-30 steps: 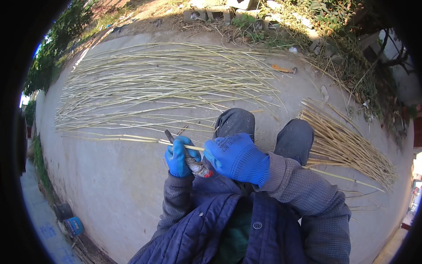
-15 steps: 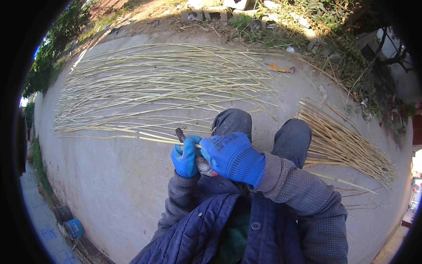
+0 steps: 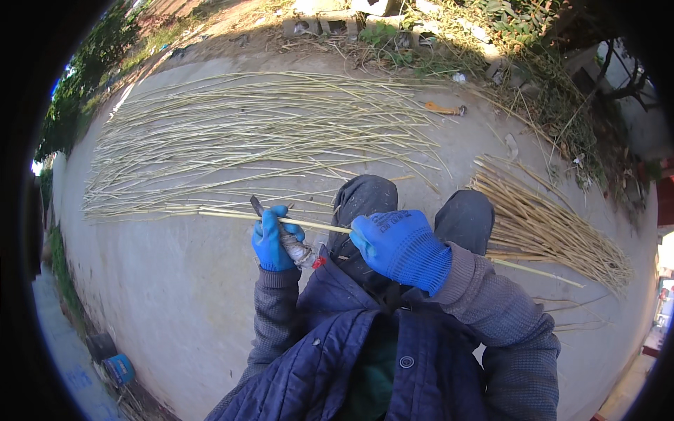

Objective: The person sits on the ground and uses a small knife to scrape and split thin bamboo strips. They handle each strip individually, scraping along its length and occasionally splitting it into thinner pieces, then placing the processed strips into a pile on the ground.

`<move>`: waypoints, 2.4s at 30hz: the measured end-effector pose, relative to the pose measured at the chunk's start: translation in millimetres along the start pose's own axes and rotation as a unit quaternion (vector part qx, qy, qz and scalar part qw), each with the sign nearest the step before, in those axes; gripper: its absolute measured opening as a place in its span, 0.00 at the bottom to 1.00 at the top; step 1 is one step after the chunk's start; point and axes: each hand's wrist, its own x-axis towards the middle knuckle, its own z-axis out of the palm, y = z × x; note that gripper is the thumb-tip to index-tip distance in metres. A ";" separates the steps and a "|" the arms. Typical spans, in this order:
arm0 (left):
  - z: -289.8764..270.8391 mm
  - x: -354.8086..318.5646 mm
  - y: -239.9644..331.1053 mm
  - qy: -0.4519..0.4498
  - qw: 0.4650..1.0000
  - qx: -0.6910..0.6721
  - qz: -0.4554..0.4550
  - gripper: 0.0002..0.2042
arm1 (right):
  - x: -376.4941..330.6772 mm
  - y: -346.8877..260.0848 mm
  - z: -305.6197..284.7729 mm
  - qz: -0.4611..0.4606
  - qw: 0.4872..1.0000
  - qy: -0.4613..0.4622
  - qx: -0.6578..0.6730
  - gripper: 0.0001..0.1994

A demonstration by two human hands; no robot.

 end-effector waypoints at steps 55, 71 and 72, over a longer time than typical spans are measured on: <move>45.9 -13.8 -54.2 -0.262 0.963 0.045 -0.040 0.23 | -30.5 72.7 -59.5 0.106 0.956 -0.194 0.192 0.12; 74.4 -23.7 -41.6 -0.243 0.957 0.130 -0.094 0.17 | -42.9 53.2 -31.6 0.044 0.996 0.008 0.083 0.06; 74.6 -25.2 -42.1 -0.236 0.958 0.130 -0.099 0.17 | -43.8 53.4 -29.8 0.065 0.992 -0.022 0.105 0.05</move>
